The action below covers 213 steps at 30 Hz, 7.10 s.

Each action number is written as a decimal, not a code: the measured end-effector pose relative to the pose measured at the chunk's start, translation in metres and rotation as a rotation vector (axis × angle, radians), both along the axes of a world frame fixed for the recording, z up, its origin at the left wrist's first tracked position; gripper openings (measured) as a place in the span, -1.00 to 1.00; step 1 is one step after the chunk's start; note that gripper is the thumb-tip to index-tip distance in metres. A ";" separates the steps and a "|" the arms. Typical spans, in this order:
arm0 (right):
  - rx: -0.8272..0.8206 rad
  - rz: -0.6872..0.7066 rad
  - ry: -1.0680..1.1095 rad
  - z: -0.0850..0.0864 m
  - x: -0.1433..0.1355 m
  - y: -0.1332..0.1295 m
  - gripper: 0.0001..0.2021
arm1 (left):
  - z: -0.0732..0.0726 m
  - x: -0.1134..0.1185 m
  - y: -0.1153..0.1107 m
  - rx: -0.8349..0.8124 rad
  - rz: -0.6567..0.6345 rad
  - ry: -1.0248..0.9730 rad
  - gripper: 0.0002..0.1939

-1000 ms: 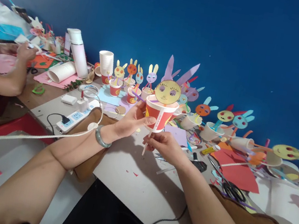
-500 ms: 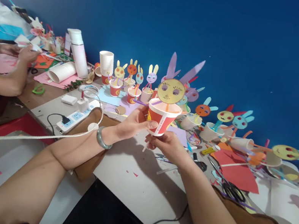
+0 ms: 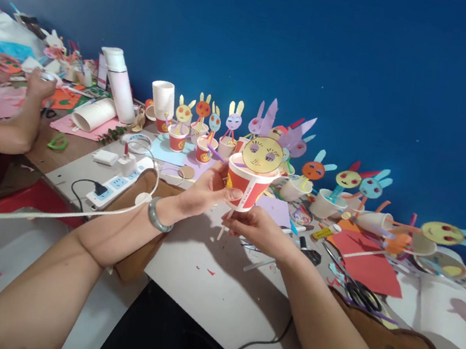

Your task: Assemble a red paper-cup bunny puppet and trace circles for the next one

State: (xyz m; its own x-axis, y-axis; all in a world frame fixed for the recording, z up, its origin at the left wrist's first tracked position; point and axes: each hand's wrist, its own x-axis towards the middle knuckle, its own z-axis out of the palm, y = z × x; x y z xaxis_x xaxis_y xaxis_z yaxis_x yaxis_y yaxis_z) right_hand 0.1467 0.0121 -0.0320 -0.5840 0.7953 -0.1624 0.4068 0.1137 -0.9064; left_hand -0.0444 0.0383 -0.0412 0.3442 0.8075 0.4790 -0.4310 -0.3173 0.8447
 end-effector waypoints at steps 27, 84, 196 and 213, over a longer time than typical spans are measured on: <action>0.340 -0.602 0.493 0.029 0.016 0.002 -0.64 | 0.009 0.002 -0.009 -0.026 -0.037 0.095 -0.29; 0.252 -0.634 0.540 0.013 0.006 0.009 -0.62 | -0.017 0.008 0.007 -0.297 -0.053 0.051 -0.52; 0.214 -0.546 0.454 -0.003 -0.001 0.005 -0.73 | -0.017 0.012 -0.006 -0.064 -0.048 0.207 -0.21; 0.269 -0.577 0.350 0.014 0.010 0.007 -0.64 | -0.008 -0.005 0.006 0.005 0.164 0.046 -0.32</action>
